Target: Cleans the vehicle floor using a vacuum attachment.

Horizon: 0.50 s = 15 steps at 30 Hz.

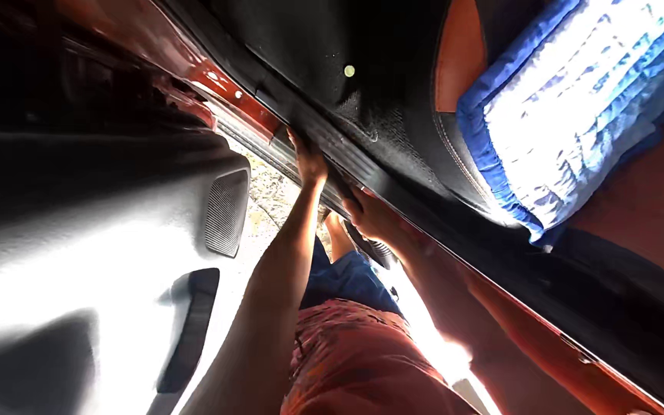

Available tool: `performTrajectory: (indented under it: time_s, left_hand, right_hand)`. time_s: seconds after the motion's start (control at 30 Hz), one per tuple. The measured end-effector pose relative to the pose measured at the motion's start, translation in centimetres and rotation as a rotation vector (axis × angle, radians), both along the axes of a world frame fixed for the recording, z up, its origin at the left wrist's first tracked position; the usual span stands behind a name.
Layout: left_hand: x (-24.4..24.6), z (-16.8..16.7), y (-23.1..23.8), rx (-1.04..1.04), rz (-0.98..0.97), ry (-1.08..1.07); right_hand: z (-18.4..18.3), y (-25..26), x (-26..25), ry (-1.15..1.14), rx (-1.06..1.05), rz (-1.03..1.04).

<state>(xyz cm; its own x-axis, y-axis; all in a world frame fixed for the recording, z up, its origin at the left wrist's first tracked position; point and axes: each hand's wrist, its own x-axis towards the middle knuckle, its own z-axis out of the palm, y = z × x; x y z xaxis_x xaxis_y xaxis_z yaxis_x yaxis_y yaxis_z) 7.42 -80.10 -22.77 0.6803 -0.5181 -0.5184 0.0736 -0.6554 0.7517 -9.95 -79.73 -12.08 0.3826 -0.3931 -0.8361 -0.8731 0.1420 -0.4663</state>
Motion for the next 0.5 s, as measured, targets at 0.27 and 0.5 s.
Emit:
performTrajectory:
  time_s: [0.27,0.5]
  left_hand:
    - [-12.9,1.3,3.6,-0.042,-0.177,0.12]
    - [-13.0,4.1,4.3,0.2,-0.202,0.193]
  right_hand:
    - [4.1,3.8,-10.8,0.153,0.027,-0.073]
    - [3.8,3.9,-10.7,0.123,0.018,-0.041]
